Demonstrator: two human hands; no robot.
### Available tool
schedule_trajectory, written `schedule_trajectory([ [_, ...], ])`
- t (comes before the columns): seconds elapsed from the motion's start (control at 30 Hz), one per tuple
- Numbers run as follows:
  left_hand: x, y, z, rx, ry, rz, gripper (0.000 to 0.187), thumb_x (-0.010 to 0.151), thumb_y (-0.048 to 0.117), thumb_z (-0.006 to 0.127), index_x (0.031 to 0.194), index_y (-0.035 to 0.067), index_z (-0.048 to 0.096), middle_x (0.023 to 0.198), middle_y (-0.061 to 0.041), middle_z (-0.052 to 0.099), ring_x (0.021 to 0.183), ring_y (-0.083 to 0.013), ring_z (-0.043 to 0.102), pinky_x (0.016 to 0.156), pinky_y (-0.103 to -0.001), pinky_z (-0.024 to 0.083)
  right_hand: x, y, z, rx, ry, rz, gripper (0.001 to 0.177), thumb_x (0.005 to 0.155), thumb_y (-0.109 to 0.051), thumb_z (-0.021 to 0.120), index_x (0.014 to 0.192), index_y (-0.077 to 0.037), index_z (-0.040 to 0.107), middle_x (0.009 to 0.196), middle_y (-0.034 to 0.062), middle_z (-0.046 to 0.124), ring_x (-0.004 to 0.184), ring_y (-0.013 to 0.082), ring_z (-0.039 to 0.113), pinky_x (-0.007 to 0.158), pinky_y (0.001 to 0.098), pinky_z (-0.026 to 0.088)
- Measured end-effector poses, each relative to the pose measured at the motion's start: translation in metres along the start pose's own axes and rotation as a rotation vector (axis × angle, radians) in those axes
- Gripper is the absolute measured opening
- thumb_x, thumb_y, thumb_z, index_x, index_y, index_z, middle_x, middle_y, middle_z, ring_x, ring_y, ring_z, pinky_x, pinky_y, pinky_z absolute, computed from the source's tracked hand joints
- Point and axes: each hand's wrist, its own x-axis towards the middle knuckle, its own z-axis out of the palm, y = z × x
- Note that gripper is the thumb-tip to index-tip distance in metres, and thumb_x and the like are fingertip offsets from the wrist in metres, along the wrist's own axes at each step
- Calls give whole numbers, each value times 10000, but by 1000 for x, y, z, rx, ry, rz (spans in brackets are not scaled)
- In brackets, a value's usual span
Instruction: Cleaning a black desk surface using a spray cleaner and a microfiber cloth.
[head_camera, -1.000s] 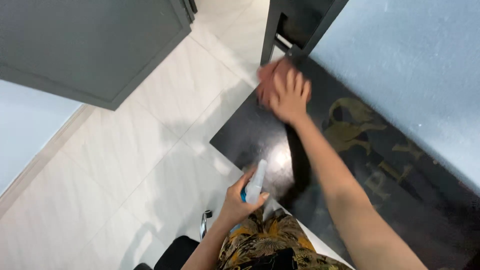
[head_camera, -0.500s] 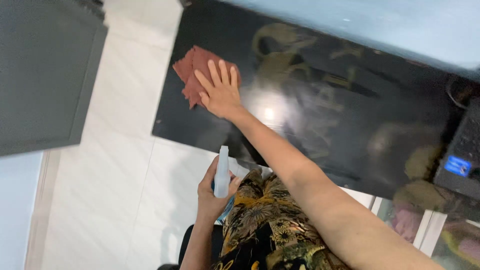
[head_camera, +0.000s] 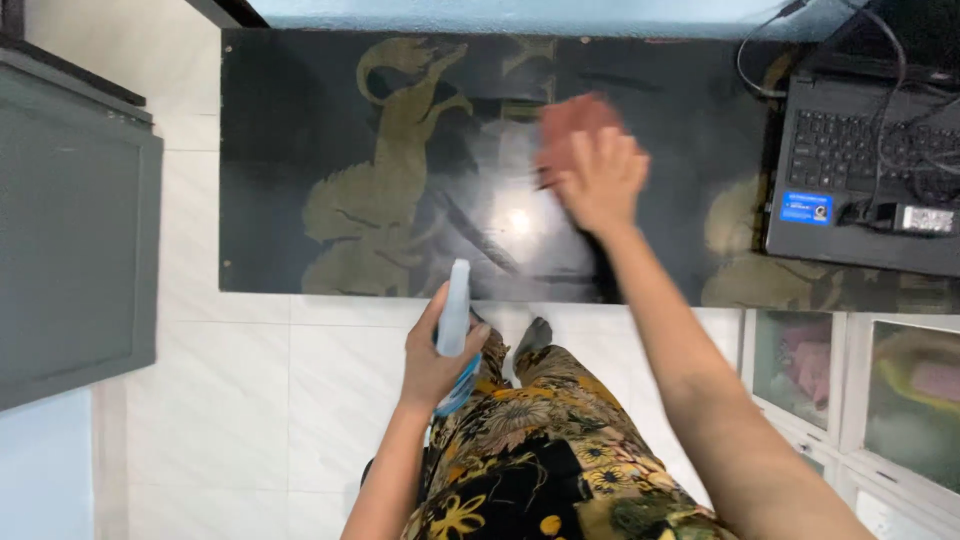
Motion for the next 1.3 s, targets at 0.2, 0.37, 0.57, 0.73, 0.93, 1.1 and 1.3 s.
schedule_trajectory([
  [0.2, 4, 15, 11, -98, -100, -110, 752, 875, 208, 791, 1562, 124, 498, 898, 5, 653, 843, -117, 631, 766, -317, 534, -30, 46, -11, 79, 45, 370, 703, 1058, -469, 470, 1672, -194, 268, 1714, 271, 85, 1556, 536, 48, 1200, 712, -1],
  [0.37, 6, 3, -14, -28, -137, -94, 765, 850, 202, 808, 1541, 124, 490, 913, 7, 677, 870, -109, 665, 796, -306, 548, -38, -58, 19, 35, 198, 510, 726, 1042, -422, 547, 1659, -136, 291, 1679, 333, 75, 1517, 589, 14, 1162, 752, -23],
  [0.57, 15, -20, -58, 141, -137, 24, 767, 812, 174, 853, 1504, 120, 526, 932, -18, 736, 853, -109, 675, 786, -306, 564, -36, -236, 13, 98, 112, 169, 724, 865, -357, 669, 1515, -165, 414, 1585, 301, 228, 1461, 573, 135, 1116, 759, 65],
  [0.73, 32, -29, -62, 185, -195, 53, 773, 784, 154, 856, 1489, 126, 540, 931, -24, 723, 843, -110, 671, 781, -291, 573, -47, -234, -4, 226, 302, -231, 693, 841, -387, 663, 1482, -196, 481, 1568, 261, 342, 1447, 498, 271, 1145, 665, 175],
  [0.93, 49, -6, -39, 188, -424, 30, 801, 812, 234, 849, 1520, 127, 489, 985, -8, 769, 918, -102, 716, 833, -310, 558, -83, -85, 0, 18, 133, 127, 669, 1017, -442, 566, 1596, -181, 357, 1658, 247, 219, 1512, 480, 156, 1160, 674, 128],
  [1.1, 60, 7, -12, 278, -575, -52, 819, 808, 262, 839, 1535, 162, 475, 972, -17, 778, 943, -110, 730, 872, -308, 549, -95, -86, -6, 2, 210, 416, 676, 1027, -424, 569, 1620, -178, 356, 1663, 265, 211, 1525, 508, 149, 1205, 678, 97],
  [1.3, 76, 20, 17, 221, -628, -26, 768, 799, 194, 860, 1504, 177, 555, 955, -31, 755, 923, -121, 699, 865, -299, 553, -142, -82, -16, 112, 136, 181, 614, 1025, -420, 567, 1588, -231, 414, 1672, 218, 238, 1547, 465, 172, 1215, 659, 118],
])
